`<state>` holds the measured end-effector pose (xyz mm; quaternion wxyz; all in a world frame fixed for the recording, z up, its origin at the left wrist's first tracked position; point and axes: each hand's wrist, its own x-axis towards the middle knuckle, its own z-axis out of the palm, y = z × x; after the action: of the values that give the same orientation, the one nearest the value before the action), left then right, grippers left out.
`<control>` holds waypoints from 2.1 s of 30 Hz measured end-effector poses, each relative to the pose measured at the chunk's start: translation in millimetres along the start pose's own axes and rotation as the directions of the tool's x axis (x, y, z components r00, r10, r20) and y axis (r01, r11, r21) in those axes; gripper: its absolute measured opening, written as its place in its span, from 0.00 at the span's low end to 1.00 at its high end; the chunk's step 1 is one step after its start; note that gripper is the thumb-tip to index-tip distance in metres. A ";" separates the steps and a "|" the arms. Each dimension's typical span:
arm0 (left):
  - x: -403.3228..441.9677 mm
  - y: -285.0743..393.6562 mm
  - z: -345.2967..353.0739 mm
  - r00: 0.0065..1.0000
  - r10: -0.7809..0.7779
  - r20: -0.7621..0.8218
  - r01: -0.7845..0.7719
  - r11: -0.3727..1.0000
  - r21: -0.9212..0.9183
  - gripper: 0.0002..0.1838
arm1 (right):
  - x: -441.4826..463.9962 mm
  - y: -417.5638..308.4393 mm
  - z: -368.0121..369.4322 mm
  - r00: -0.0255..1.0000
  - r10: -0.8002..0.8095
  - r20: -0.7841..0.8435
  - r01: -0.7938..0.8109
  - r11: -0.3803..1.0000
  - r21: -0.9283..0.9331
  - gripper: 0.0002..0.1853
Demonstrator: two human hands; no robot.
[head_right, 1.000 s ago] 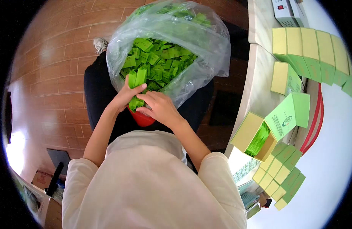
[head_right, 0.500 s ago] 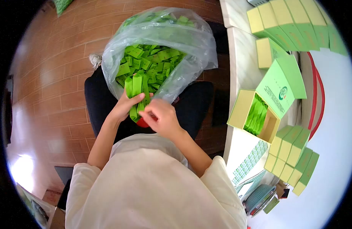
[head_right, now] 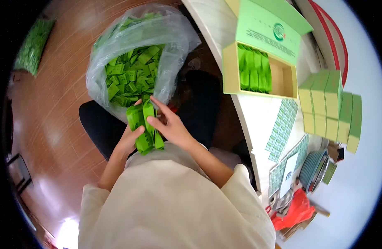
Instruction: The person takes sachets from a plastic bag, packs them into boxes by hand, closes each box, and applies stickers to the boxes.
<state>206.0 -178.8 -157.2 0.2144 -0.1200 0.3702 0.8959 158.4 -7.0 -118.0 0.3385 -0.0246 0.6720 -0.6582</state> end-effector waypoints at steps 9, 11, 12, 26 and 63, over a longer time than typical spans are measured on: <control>-22.3 -28.6 -4.6 0.999 0.037 -0.010 -0.034 0.983 0.180 0.48 | -18.6 28.2 -8.7 0.992 -0.076 0.104 0.095 0.978 -0.188 0.31; -24.6 -25.4 5.4 0.993 0.109 -0.042 -0.073 0.859 0.506 0.41 | -24.5 29.4 -10.5 0.965 -0.248 0.086 0.261 0.940 -0.221 0.30; -22.3 -20.9 12.8 0.995 0.105 0.002 -0.086 0.808 0.583 0.36 | -28.0 29.4 -12.3 0.948 -0.310 0.069 0.317 0.911 -0.262 0.30; 180.5 51.2 320.3 0.788 0.218 0.575 -0.571 0.606 0.553 0.31 | -94.8 -178.3 -232.6 0.604 -0.588 -0.538 0.401 0.807 -0.433 0.26; 188.9 64.6 250.5 0.628 0.545 0.555 -0.741 0.201 0.641 0.15 | -63.4 -115.6 -289.5 0.494 -0.645 -0.582 0.011 0.674 -0.738 0.15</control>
<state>-4.7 15.1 -13.7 -0.1152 0.2568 0.7367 0.6149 18.5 259.4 -14.7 -0.1845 0.0257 0.9102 -0.3700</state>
